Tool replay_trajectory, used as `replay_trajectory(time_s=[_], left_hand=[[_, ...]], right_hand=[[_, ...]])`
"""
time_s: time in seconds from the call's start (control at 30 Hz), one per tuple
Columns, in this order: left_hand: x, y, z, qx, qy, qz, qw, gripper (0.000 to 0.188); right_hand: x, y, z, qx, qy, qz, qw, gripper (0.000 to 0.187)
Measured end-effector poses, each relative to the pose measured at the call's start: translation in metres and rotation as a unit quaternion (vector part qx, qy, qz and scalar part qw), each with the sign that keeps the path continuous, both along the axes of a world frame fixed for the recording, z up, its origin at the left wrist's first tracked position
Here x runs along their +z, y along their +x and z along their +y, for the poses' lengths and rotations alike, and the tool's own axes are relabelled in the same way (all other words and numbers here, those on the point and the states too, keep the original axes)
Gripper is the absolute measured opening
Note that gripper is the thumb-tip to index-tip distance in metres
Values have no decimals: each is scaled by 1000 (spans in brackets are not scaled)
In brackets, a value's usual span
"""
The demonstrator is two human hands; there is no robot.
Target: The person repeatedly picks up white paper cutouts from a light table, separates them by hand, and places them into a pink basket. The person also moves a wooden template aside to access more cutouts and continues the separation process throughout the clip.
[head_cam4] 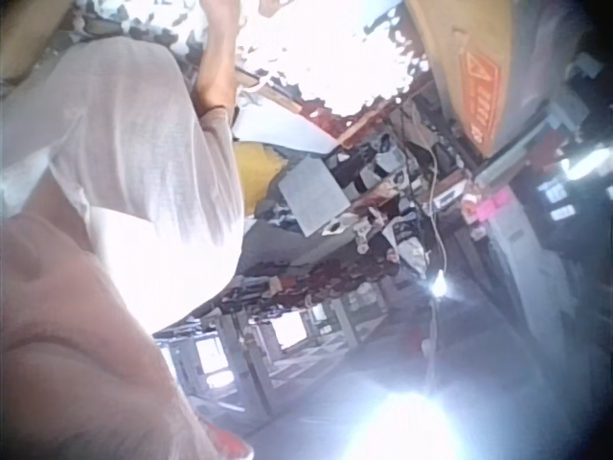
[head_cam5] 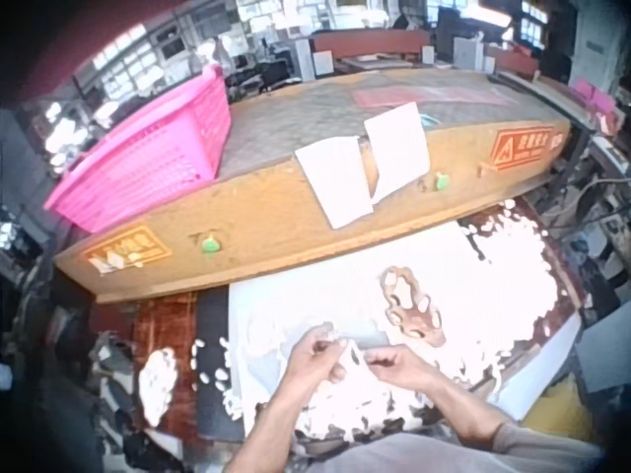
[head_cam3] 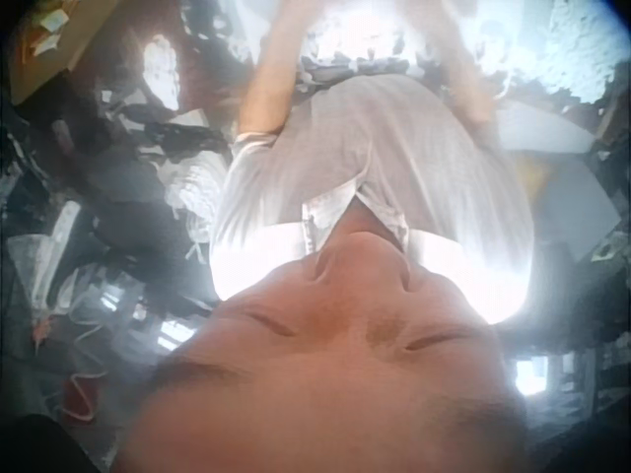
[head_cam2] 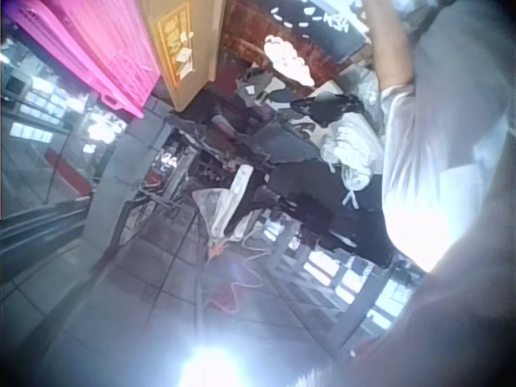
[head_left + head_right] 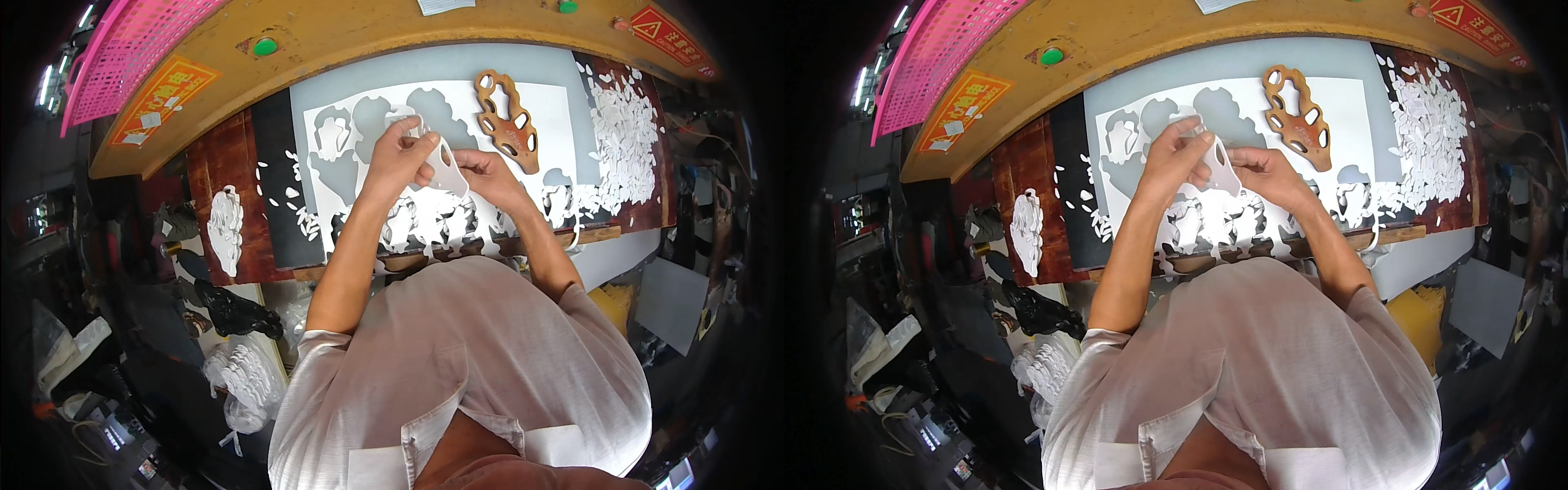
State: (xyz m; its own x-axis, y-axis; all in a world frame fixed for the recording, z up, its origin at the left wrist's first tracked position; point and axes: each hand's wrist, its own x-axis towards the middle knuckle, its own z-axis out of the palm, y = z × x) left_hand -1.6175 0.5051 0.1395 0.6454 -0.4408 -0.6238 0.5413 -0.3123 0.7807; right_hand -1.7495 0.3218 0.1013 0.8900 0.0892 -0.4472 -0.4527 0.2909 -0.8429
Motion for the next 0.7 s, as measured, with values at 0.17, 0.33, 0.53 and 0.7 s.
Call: replay_trajectory(time_s=[0.17, 0.33, 0.53, 0.7], left_hand=[[-10, -8, -7, -10, 70, -77, 994, 72], [-5, -29, -8, 19, 121, -324, 938, 62], [-1, -66, 20, -220, 197, -366, 883, 54], [-26, -66, 27, -248, 123, -375, 885, 32]], right_hand=[[16, -10, 13, -64, 230, 28, 971, 40], [7, -9, 28, -87, 28, 117, 989, 30], [-7, -17, 27, -109, 98, 77, 986, 26], [-9, -27, 24, -139, 181, 105, 968, 24]])
